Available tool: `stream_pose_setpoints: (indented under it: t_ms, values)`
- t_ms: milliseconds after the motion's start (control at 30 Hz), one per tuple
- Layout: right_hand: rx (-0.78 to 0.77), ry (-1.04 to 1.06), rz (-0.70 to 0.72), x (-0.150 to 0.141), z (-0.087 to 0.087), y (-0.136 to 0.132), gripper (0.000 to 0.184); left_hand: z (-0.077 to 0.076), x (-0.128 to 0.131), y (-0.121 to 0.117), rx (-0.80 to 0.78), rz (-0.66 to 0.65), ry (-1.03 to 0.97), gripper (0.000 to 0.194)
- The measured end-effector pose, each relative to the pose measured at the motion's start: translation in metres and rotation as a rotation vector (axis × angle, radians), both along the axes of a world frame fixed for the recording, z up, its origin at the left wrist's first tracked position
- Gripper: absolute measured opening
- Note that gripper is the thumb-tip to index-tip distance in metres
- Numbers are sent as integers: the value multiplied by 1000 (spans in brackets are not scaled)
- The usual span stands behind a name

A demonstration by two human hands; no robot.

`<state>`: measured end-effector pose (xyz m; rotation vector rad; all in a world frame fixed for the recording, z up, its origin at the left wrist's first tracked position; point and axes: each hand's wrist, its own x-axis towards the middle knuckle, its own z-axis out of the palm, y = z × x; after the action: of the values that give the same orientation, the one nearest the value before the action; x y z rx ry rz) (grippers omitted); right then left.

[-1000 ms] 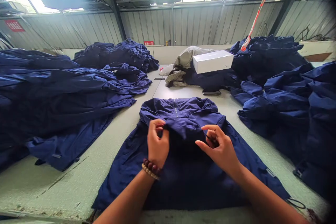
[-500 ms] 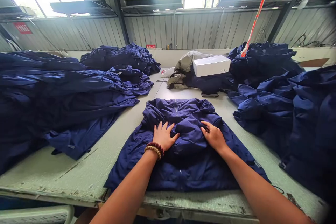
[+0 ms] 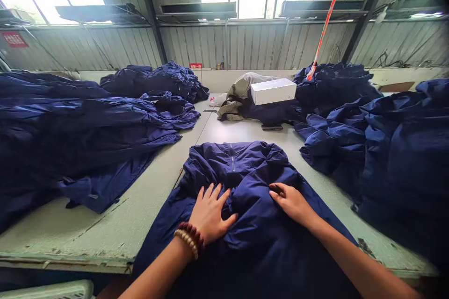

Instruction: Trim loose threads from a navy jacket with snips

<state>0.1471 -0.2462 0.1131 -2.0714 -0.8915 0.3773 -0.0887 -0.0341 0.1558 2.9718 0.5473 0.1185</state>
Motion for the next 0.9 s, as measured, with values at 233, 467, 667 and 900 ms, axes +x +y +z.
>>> stream_pose_setpoints:
  t_ms: [233,467,667,900]
  values:
    - [65,190,23,-44,-3,-59,53,-18,-46,-30,-6,-61,-173,68]
    - [79,176,24,-32,21,-54,52,16,-17,-25,86,-41,-405,85]
    - [225,-297,-100,1,62,11,46,45,86,29,64,-31,-250,70]
    - [56,-532,-119,49,26,90,47,20,114,56,6,11,-220,32]
